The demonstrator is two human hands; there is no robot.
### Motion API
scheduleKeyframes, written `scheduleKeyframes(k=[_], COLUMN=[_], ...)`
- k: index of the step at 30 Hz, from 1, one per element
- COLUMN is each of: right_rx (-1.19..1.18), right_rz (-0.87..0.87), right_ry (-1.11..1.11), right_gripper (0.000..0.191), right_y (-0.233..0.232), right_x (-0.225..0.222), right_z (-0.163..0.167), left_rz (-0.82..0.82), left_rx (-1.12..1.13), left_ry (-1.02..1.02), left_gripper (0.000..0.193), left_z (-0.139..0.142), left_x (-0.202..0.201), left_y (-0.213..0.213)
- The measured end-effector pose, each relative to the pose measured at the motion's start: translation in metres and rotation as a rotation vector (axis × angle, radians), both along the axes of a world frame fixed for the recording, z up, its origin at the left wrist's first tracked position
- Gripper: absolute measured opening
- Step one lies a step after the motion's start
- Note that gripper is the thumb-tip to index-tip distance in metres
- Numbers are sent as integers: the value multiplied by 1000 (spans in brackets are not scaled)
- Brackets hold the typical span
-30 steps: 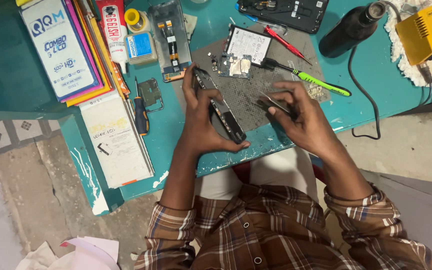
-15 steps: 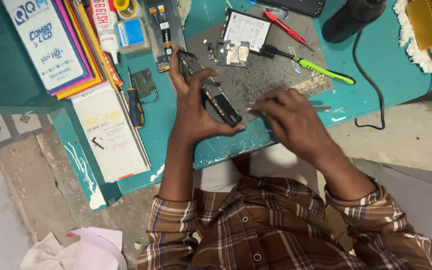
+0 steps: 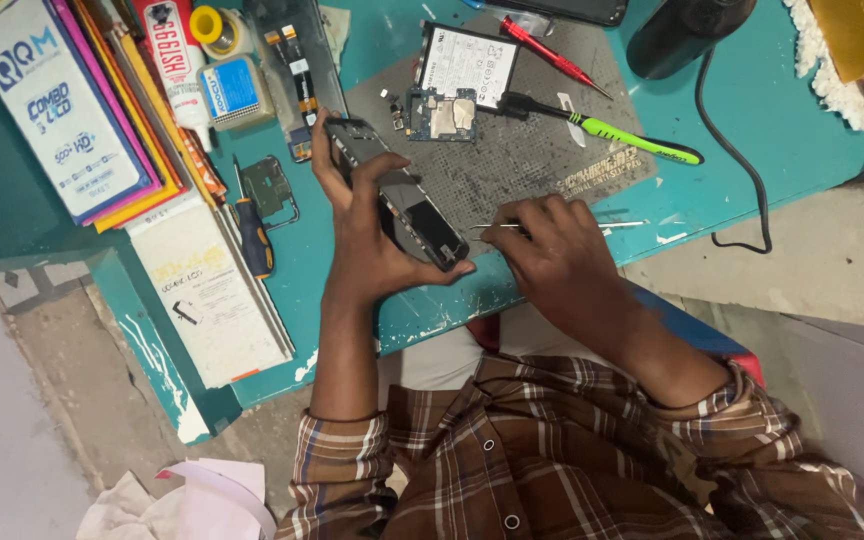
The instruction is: The person holds a disassembled smartphone frame and removes old adhesive residue from its edges using tweezers and a small blade. They apply liquid from a dark bottle onto the frame, brush the surface, and continue scraping and picking at the adhesive around the phone body.
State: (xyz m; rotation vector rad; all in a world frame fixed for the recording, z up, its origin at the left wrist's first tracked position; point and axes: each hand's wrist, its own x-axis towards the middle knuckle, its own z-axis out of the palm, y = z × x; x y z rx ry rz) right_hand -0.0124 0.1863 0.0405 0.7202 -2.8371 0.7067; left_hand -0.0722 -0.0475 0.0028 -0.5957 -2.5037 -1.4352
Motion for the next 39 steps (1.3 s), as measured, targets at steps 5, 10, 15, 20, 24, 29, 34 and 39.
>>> scheduleKeyframes(k=[5, 10, 15, 20, 24, 29, 34, 39], right_rx=[36, 54, 81, 75, 78, 90, 99, 121], right_rz=[11, 17, 17, 7, 10, 5, 2, 11], right_ry=[1, -35, -47, -60, -53, -62, -53, -25], right_gripper=[32, 34, 34, 33, 34, 34, 34, 35], right_y=[-5, -8, -14, -20, -21, -23, -21, -22], right_x=[-9, -14, -18, -19, -18, -15, -14, -15], right_z=[0, 0, -1, 1, 4, 5, 4, 0], left_rz=[10, 7, 10, 10, 11, 16, 20, 23], left_rx=[-15, -26, -21, -26, -32, -31, -40, -47], left_ry=[-43, -4, 12, 19, 27, 15, 25, 27], left_gripper=[121, 148, 158, 160, 161, 164, 164, 165], left_z=[1, -3, -10, -11, -11, -10, -9, -9], left_x=[-4, -8, -13, -14, -15, -12, -10, -11], left_y=[-2, -6, -11, -16, -16, -17, -15, -15])
